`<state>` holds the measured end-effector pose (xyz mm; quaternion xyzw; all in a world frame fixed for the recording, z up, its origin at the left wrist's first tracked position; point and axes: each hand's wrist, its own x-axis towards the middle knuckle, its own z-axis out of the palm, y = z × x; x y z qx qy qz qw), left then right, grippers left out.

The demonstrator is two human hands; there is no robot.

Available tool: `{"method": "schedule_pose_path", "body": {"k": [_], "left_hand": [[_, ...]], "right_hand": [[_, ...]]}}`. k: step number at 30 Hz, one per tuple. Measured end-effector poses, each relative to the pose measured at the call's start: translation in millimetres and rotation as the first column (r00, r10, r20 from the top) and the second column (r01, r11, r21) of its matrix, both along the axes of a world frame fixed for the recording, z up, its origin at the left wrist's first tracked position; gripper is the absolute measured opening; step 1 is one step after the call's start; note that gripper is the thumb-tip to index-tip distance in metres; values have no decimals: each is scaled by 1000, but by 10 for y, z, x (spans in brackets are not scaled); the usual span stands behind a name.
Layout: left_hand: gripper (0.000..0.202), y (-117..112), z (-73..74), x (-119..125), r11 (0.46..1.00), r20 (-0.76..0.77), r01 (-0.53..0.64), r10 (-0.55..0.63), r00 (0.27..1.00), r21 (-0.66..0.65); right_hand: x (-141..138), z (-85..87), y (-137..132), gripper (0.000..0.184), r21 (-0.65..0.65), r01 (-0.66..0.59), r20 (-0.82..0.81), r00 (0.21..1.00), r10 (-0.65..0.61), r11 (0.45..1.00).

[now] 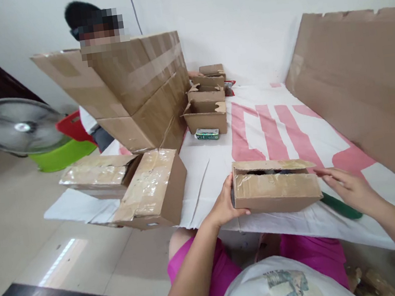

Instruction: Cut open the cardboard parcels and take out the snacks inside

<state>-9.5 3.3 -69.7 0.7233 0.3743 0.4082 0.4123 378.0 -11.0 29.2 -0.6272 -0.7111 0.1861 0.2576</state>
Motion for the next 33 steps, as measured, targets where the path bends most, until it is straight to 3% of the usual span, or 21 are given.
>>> {"method": "schedule_pose_path", "body": {"k": [4, 6, 8, 11, 14, 17, 19, 21, 25, 30, 33], "left_hand": [[138, 6, -38, -15, 1000, -45, -9, 10, 999, 24], [138, 14, -79, -12, 998, -59, -21, 24, 998, 59], [137, 23, -123, -5, 995, -72, -30, 37, 997, 96], [136, 32, -167, 2, 992, -88, -32, 43, 995, 120], [136, 31, -165, -5, 993, -85, -31, 41, 996, 116], [136, 20, -125, -35, 990, -53, 0, 7, 999, 142], [129, 4, -88, -62, 987, -5, 19, -18, 1000, 163], [108, -18, -51, -83, 988, 79, -2, -11, 997, 151], [66, -43, -2, -73, 992, 240, -127, 122, 963, 3], [63, 14, 25, -19, 986, 375, -110, 149, 915, -123], [67, 65, 67, -7, 950, 496, -48, 204, 844, -308]], "right_hand": [[-241, 263, -160, 47, -70, -44, -452, 892, 7, 997], [-310, 311, -235, 48, -106, -128, -537, 842, 51, 986], [-366, 336, -296, 46, -132, -194, -453, 884, 115, 972], [-476, 365, -372, 38, -92, -248, -86, 967, 241, 964], [-608, 361, -413, 41, 71, -376, 242, 905, 350, 924], [-702, 302, -410, 35, 228, -443, 422, 847, 322, 867], [-730, 257, -398, 30, 267, -437, 473, 836, 278, 859], [-739, 227, -389, 29, 263, -425, 485, 834, 262, 866], [-741, 219, -385, 29, 247, -407, 472, 843, 258, 879], [-738, 225, -385, 27, 254, -400, 438, 859, 263, 881], [-729, 219, -383, 26, 264, -410, 433, 859, 273, 873]]}}
